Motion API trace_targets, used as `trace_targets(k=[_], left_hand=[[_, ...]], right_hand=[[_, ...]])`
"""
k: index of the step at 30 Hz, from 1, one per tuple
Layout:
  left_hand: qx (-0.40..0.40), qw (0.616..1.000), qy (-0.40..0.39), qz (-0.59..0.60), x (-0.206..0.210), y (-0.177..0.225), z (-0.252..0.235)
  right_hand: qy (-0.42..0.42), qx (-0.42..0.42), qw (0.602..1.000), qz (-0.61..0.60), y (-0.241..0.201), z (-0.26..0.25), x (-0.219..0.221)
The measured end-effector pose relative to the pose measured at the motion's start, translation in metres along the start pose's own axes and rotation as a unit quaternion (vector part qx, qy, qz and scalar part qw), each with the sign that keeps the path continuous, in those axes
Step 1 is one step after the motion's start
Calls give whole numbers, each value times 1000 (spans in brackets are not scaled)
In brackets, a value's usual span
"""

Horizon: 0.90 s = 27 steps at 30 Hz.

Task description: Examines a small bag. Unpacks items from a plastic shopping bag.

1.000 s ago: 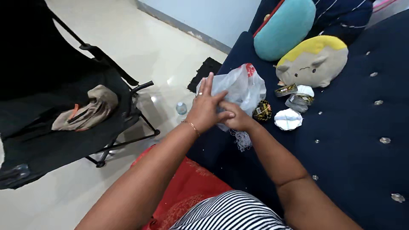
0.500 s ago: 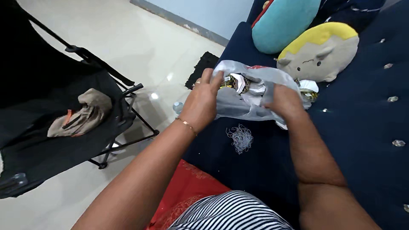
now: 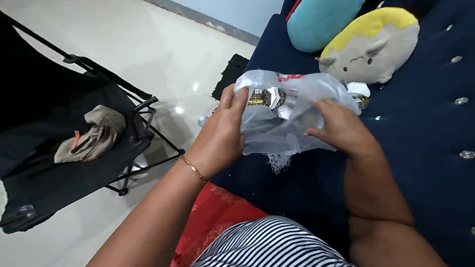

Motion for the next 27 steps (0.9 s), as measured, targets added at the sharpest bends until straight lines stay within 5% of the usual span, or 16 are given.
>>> trace_targets(k=[3, 6, 9, 11, 15, 19, 27], left_hand=[[-16, 999, -16, 28, 6, -9, -5], [-15, 998, -6, 60, 7, -15, -8], [-16, 997, -5, 69, 7, -14, -10], [-24, 997, -12, 68, 6, -10, -10], [-10, 997, -17, 78, 7, -1, -7], [36, 996, -18, 81, 10, 8, -3], [42, 996, -35, 76, 19, 12, 4]], right_hand=[[34, -205, 965, -162, -31, 24, -10], [-132, -305, 875, -351, -61, 56, 30], [-310, -158, 918, -192, -46, 67, 109], [-354, -23, 933, -62, -18, 66, 154], [-309, 30, 951, -19, 13, 71, 218], [-153, 13, 986, -59, 2, 74, 265], [-113, -25, 987, -110, -14, 44, 301]])
Point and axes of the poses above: each hand's wrist, its own z-axis away from the middle knuckle, its own x-axis out of the palm, y = z × x, the point moved 8 cm from there along -z, towards the middle knuckle, and after that the axes turned 10 degrees about z, right-handed, at the moved point
